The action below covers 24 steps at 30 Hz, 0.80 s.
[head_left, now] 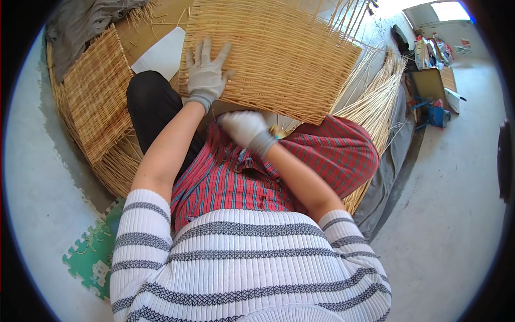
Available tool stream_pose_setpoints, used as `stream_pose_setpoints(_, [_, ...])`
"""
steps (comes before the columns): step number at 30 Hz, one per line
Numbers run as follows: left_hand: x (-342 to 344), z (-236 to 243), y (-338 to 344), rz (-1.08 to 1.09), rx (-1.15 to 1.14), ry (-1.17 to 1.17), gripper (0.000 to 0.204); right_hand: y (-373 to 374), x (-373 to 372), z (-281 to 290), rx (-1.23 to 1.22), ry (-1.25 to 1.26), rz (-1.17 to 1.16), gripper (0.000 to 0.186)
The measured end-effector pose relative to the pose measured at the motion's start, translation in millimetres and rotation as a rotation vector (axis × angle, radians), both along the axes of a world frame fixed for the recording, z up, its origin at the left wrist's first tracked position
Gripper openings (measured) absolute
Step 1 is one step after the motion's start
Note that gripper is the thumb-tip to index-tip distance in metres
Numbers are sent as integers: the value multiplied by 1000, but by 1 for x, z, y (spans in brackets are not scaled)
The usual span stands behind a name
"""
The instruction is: Weave a rectangular basket using long strips of plant material.
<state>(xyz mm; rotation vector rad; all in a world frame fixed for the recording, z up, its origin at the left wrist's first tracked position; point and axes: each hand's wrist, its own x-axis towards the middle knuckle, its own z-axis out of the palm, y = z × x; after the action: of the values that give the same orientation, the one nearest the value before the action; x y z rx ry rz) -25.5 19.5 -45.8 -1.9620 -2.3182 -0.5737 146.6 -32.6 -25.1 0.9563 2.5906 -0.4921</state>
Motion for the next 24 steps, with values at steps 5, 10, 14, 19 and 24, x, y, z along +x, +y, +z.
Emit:
stream_pose_setpoints(5, [-6,-20,33,-58,22,104,65,-41,37,-112,-226,194,-285,29])
stream_pose_setpoints(10, [2,-27,35,-56,11,201,66,-12,58,-142,-290,124,-403,30])
stream_pose_setpoints(14, [-6,-9,35,-105,148,92,65,-3,44,-178,-247,101,-348,28])
stream_pose_setpoints(19, [4,-18,21,-110,71,108,66,-9,24,-238,-179,120,-134,32])
stream_pose_setpoints(24, [6,-24,12,-164,-15,134,70,8,-2,-283,-76,218,88,40])
